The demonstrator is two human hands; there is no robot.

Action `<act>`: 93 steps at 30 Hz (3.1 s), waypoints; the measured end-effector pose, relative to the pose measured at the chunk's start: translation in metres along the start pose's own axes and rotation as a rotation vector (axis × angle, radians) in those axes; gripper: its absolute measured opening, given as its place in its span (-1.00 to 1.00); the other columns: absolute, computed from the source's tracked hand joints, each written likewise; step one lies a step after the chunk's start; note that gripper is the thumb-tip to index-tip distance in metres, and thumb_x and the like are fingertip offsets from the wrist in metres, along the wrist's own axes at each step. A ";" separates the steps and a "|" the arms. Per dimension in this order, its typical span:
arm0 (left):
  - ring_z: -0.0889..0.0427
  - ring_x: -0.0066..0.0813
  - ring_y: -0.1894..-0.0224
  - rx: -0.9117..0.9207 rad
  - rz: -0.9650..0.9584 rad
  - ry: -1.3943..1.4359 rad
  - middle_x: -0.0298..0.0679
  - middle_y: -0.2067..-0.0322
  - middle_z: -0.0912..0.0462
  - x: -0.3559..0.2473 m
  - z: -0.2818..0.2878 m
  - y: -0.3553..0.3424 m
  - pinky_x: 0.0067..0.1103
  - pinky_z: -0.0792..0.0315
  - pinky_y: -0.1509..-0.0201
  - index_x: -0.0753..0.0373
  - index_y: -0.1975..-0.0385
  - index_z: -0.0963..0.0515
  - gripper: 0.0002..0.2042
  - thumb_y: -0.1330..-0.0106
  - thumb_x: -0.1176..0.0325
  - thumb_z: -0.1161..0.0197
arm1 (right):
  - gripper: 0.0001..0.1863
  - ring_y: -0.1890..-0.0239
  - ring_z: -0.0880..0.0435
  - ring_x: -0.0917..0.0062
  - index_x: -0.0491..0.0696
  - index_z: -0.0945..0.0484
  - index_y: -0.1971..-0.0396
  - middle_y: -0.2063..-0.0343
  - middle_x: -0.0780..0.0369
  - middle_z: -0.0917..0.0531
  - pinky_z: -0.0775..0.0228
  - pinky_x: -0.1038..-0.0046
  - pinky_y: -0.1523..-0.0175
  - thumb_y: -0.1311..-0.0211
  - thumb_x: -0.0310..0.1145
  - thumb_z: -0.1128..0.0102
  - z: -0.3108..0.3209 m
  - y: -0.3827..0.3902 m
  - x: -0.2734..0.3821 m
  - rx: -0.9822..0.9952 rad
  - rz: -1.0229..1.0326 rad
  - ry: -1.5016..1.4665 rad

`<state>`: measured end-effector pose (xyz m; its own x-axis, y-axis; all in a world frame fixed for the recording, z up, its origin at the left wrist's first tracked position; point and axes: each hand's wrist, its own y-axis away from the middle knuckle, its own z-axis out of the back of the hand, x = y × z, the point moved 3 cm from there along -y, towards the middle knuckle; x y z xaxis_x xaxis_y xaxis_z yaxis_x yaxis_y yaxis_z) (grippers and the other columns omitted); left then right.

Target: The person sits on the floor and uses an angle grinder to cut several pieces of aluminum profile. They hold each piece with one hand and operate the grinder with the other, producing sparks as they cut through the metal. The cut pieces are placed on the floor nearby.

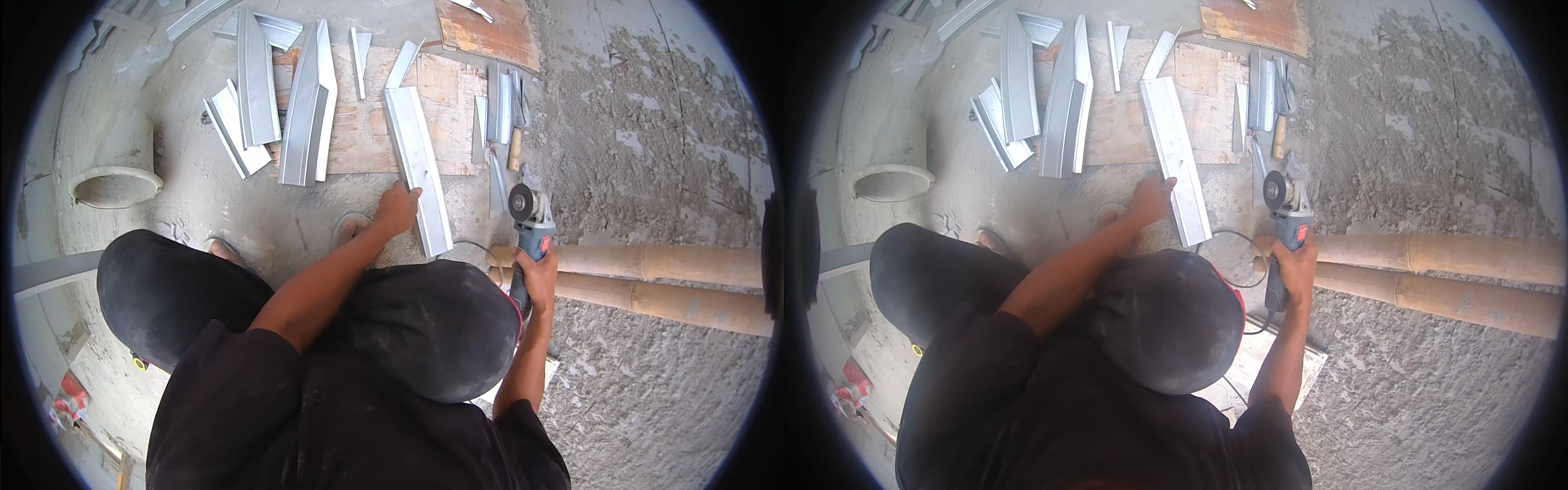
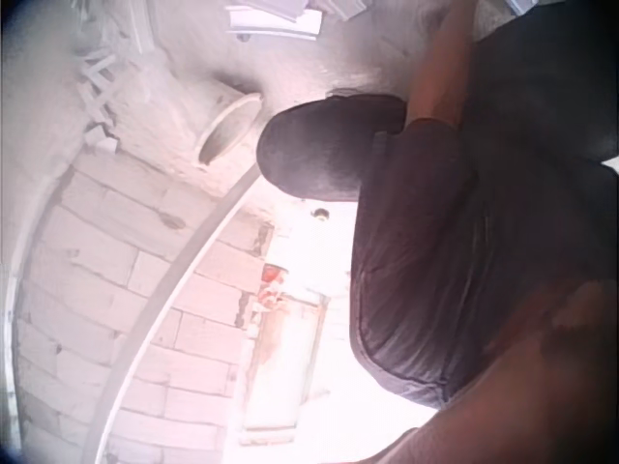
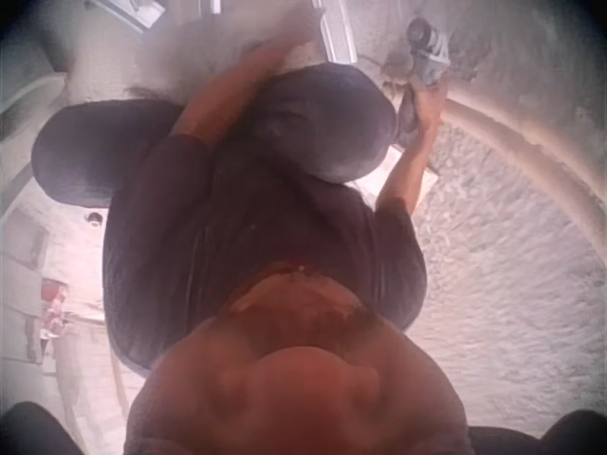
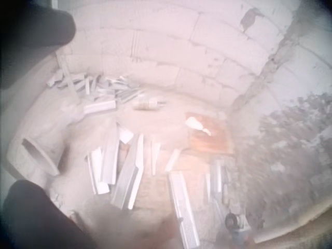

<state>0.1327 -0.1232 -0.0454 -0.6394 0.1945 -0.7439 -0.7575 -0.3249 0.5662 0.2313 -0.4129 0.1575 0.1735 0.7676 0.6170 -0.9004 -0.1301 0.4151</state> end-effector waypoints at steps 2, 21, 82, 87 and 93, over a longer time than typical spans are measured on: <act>-0.75 0.25 -0.03 0.054 0.065 -0.132 0.30 0.10 -0.74 0.004 0.026 0.003 -0.04 -0.59 -0.14 0.54 0.01 -0.58 -0.42 -0.58 -0.05 -0.23 | -0.49 0.24 -0.71 0.50 -0.24 -0.63 -0.02 0.25 0.16 -0.77 -0.57 0.40 0.08 -0.09 -0.34 -0.55 -0.016 -0.017 0.020 0.014 0.116 -0.037; -0.80 0.11 0.05 -0.313 0.034 -0.088 0.12 0.17 -0.80 -0.009 0.085 -0.001 -0.09 -0.60 0.00 0.33 -0.18 -0.53 -0.42 -0.42 -0.03 -0.45 | -0.35 0.14 -0.71 0.43 -0.23 -0.62 -0.15 0.16 0.15 -0.77 -0.56 0.35 -0.10 -0.03 -0.27 -0.55 -0.083 -0.145 0.084 0.324 0.319 0.378; -0.78 -0.08 0.01 -0.283 0.237 0.183 -0.06 0.13 -0.82 -0.009 0.090 -0.049 -0.22 -0.58 -0.08 0.25 0.07 -0.69 -0.58 -0.22 0.12 -0.64 | -0.24 -0.14 -0.75 -0.05 -0.32 -0.56 -0.16 0.01 -0.20 -0.76 -0.54 0.13 -0.26 -0.04 -0.10 -0.52 -0.133 -0.137 0.114 0.503 0.192 0.654; -0.78 -0.06 0.00 -0.278 0.250 0.194 -0.05 0.12 -0.81 -0.015 0.092 -0.046 -0.21 -0.59 -0.09 0.25 0.06 -0.70 -0.58 -0.24 0.13 -0.63 | -0.26 -0.11 -0.77 -0.01 -0.30 -0.57 -0.16 0.02 -0.17 -0.77 -0.55 0.16 -0.24 -0.05 -0.12 -0.53 -0.133 -0.142 0.103 0.500 0.177 0.619; -0.77 -0.13 0.16 -0.342 0.237 0.173 -0.11 0.26 -0.79 -0.009 0.089 -0.047 -0.26 -0.58 0.01 0.23 0.19 -0.66 -0.60 -0.21 0.08 -0.63 | -0.27 -0.09 -0.77 0.02 -0.30 -0.57 -0.17 0.02 -0.14 -0.78 -0.56 0.18 -0.22 -0.06 -0.14 -0.53 -0.136 -0.137 0.105 0.505 0.159 0.598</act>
<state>0.1624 -0.0276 -0.0337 -0.7368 -0.0703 -0.6725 -0.4871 -0.6347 0.6000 0.3187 -0.2285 0.0745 -0.3138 0.9040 0.2903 -0.5819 -0.4247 0.6935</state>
